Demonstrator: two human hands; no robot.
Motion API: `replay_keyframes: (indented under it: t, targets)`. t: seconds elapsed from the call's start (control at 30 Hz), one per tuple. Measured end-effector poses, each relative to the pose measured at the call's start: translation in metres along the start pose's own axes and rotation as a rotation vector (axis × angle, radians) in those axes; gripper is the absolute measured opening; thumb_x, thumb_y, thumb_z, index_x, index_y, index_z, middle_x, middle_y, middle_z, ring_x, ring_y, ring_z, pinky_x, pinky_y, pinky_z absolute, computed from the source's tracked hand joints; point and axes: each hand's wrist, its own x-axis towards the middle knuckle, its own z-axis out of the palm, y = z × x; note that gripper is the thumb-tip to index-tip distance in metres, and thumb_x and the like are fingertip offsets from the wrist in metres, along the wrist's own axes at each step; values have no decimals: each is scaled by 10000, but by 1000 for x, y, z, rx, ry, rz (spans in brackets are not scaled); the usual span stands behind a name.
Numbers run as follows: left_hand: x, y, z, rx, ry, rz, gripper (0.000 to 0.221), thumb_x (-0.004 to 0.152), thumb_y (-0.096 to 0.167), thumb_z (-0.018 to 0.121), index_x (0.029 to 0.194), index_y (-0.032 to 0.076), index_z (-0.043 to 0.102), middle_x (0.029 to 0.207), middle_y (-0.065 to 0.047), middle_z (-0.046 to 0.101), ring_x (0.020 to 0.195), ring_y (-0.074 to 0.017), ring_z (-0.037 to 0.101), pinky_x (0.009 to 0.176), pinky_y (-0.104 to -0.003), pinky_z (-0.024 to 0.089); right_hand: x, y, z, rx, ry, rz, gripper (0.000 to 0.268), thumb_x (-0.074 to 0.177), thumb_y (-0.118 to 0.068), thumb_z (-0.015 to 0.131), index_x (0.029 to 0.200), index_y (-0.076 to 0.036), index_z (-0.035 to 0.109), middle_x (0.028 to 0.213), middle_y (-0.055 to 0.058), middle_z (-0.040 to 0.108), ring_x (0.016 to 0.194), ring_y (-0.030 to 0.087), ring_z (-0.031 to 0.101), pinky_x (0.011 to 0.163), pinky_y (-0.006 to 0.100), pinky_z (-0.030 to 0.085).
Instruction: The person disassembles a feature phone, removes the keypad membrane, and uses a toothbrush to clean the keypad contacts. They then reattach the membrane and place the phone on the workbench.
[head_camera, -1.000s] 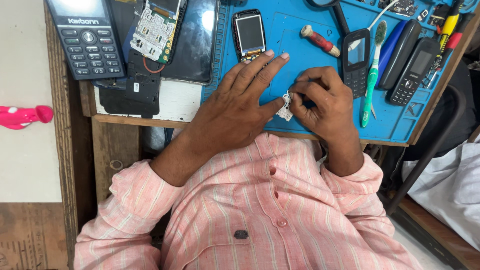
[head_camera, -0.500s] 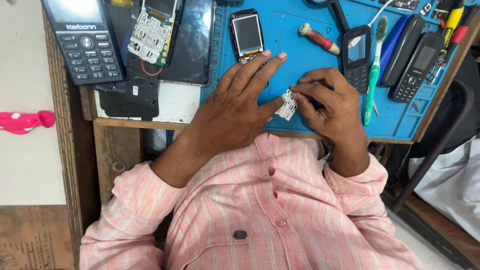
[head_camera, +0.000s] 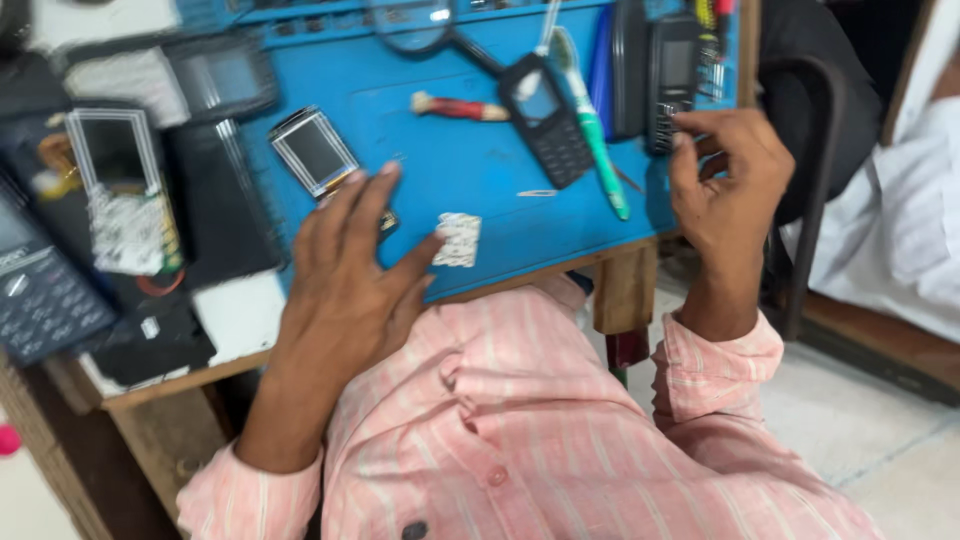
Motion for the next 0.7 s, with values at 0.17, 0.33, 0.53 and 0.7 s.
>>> replay_keyframes:
  t: [0.17, 0.33, 0.53, 0.7]
  targets:
    - [5, 8, -1, 63, -12, -18, 369, 850, 245, 807, 1218, 247, 779, 1595, -201, 405, 1473, -414, 341, 1166, -553, 325, -15, 15, -25, -50, -216, 82, 147, 954, -31, 802, 1096, -46, 769, 955, 88, 699, 723, 168, 643, 625, 292, 484]
    - [8, 12, 1, 98, -37, -34, 367, 850, 252, 805, 1216, 251, 779, 1590, -205, 405, 1463, -416, 342, 1167, -553, 317, -19, 10, -7, -24, -181, -49, 209, 929, -73, 820, 1129, -58, 758, 1039, 107, 704, 868, 222, 686, 701, 321, 531]
    - [9, 13, 1, 100, -25, -17, 392, 838, 248, 807, 1228, 239, 776, 1593, -213, 398, 1466, -418, 342, 1173, -548, 320, -23, -8, 15, -110, -70, -62, 181, 946, -89, 822, 1117, -68, 765, 1054, 81, 687, 894, 254, 706, 754, 354, 562]
    - [6, 10, 1, 92, -15, -5, 384, 838, 244, 807, 1221, 238, 772, 1592, -213, 399, 1475, -422, 333, 1173, -558, 318, -20, -11, 19, -211, -87, -64, 79, 958, -113, 822, 1002, -95, 758, 992, 60, 662, 813, 273, 691, 679, 378, 535]
